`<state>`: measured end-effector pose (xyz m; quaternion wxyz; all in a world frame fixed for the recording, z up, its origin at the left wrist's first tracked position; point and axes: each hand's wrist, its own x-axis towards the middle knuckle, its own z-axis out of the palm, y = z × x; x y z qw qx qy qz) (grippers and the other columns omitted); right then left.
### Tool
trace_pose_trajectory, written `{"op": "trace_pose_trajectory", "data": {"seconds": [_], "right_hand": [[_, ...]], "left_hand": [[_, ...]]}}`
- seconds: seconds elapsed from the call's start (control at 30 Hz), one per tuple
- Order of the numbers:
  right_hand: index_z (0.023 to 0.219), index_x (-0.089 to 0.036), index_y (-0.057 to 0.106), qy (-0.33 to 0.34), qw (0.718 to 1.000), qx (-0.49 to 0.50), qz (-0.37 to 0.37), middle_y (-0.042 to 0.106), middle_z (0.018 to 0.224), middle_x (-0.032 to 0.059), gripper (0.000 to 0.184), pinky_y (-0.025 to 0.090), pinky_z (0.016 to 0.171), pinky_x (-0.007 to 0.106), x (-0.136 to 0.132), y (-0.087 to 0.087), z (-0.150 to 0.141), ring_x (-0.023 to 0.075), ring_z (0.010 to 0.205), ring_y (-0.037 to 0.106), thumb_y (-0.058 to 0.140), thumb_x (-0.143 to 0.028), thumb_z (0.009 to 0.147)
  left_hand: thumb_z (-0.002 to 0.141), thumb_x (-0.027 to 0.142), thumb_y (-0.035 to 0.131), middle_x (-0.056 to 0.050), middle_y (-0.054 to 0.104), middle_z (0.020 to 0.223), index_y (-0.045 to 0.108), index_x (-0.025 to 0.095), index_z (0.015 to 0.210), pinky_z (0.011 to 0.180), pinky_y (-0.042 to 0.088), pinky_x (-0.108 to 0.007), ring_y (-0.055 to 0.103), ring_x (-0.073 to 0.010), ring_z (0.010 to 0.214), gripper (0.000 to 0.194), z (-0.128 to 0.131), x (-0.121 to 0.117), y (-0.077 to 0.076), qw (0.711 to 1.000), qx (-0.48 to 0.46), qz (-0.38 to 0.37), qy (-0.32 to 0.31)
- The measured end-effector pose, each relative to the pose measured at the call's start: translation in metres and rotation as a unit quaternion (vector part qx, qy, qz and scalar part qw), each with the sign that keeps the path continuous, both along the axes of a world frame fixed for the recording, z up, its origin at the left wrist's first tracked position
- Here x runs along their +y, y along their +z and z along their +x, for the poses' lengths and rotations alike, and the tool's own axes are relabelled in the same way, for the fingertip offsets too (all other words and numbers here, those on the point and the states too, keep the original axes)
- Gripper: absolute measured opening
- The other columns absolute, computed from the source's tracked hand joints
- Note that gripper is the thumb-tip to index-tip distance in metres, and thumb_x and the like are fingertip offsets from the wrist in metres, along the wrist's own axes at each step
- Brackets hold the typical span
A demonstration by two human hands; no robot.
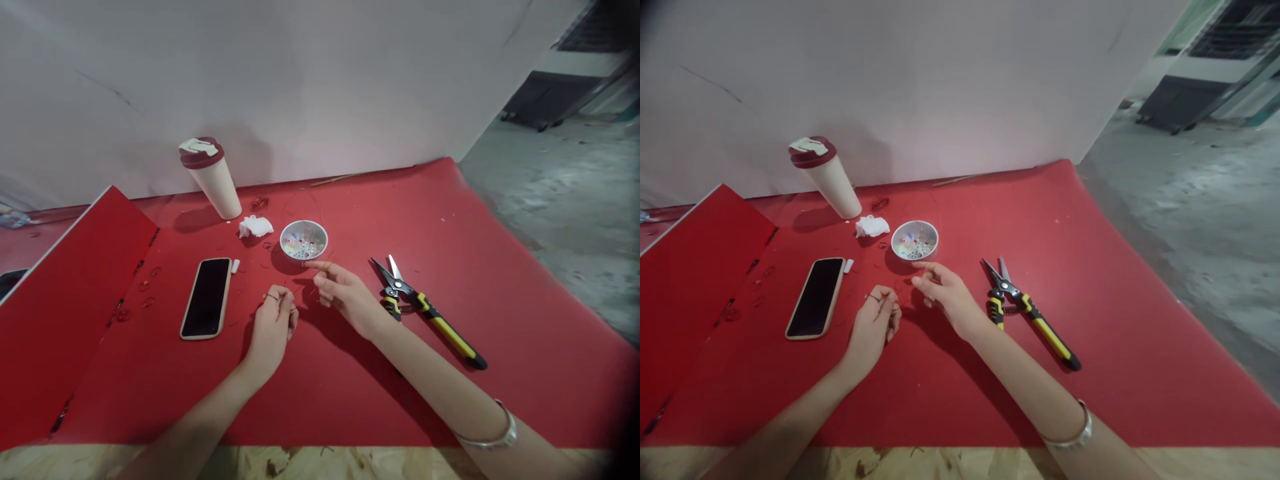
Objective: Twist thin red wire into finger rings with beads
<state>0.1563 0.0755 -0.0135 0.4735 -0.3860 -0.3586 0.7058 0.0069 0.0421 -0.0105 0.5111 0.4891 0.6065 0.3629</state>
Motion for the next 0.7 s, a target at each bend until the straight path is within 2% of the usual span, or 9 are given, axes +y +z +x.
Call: {"op": "trace_pose_trajectory", "data": {"seconds": [0.07,0.13,0.23,0.33,0.47,0.7], "right_hand": [[0.107,-0.021,0.063,0.058,0.997,-0.052,0.018,0.046,0.067,-0.0063,0.037,0.033,0.052,0.023,-0.0027,0.0001,-0.0014,0.0061,0.053,0.039,0.071,-0.032,0.072],[0.103,-0.018,0.066,0.085,0.991,-0.095,0.033,0.047,0.065,-0.0054,0.034,0.032,0.053,0.024,-0.0047,0.0002,-0.0028,0.007,0.053,0.038,0.069,-0.035,0.073],[0.091,-0.013,0.071,0.082,0.99,-0.112,0.037,0.04,0.056,-0.0061,0.033,0.027,0.051,0.026,-0.0057,0.0003,-0.0045,0.0068,0.05,0.033,0.063,-0.042,0.077],[0.088,-0.013,0.072,0.078,0.992,-0.094,0.026,0.034,0.054,-0.0071,0.038,0.02,0.049,0.026,-0.0055,0.0011,-0.0049,0.0058,0.047,0.027,0.06,-0.047,0.078],[0.085,-0.013,0.073,0.049,0.994,-0.091,0.039,0.032,0.052,-0.007,0.041,0.016,0.049,0.027,-0.0052,0.0019,-0.0043,0.0065,0.047,0.026,0.057,-0.05,0.079],[0.075,-0.013,0.072,-0.044,0.998,-0.045,0.024,0.023,0.05,-0.0079,0.037,0.012,0.049,0.028,-0.0013,-0.0035,0.0006,0.007,0.048,0.018,0.062,-0.048,0.077]], "left_hand": [[0.089,0.038,0.036,0.01,0.039,0.046,0.039,0.022,0.075,0.036,0.025,-0.017,0.032,-0.0066,0.037,0.021,0.001,-0.0012,0.0005,1.0,-0.001,-0.004,-0.002],[0.089,0.038,0.036,0.01,0.04,0.047,0.04,0.022,0.077,0.037,0.025,-0.017,0.032,-0.0064,0.037,0.021,0.0021,-0.0032,0.0009,1.0,0.013,0.0,-0.011],[0.09,0.039,0.036,0.009,0.04,0.049,0.042,0.021,0.079,0.039,0.026,-0.017,0.033,-0.0067,0.039,0.022,0.0032,-0.0062,0.002,0.999,0.031,0.015,-0.023],[0.09,0.04,0.036,0.008,0.041,0.052,0.043,0.021,0.079,0.041,0.029,-0.018,0.036,-0.0075,0.043,0.023,0.003,-0.0076,0.0032,0.998,0.049,0.027,-0.02],[0.09,0.041,0.037,0.007,0.042,0.054,0.041,0.021,0.075,0.044,0.03,-0.019,0.038,-0.0079,0.046,0.025,0.0014,-0.0077,0.0014,0.997,0.061,0.039,-0.02],[0.089,0.041,0.04,0.008,0.035,0.056,0.041,0.021,0.076,0.044,0.027,-0.018,0.032,-0.0069,0.046,0.024,0.0006,-0.0061,-0.004,1.0,-0.01,0.014,-0.01]]}}
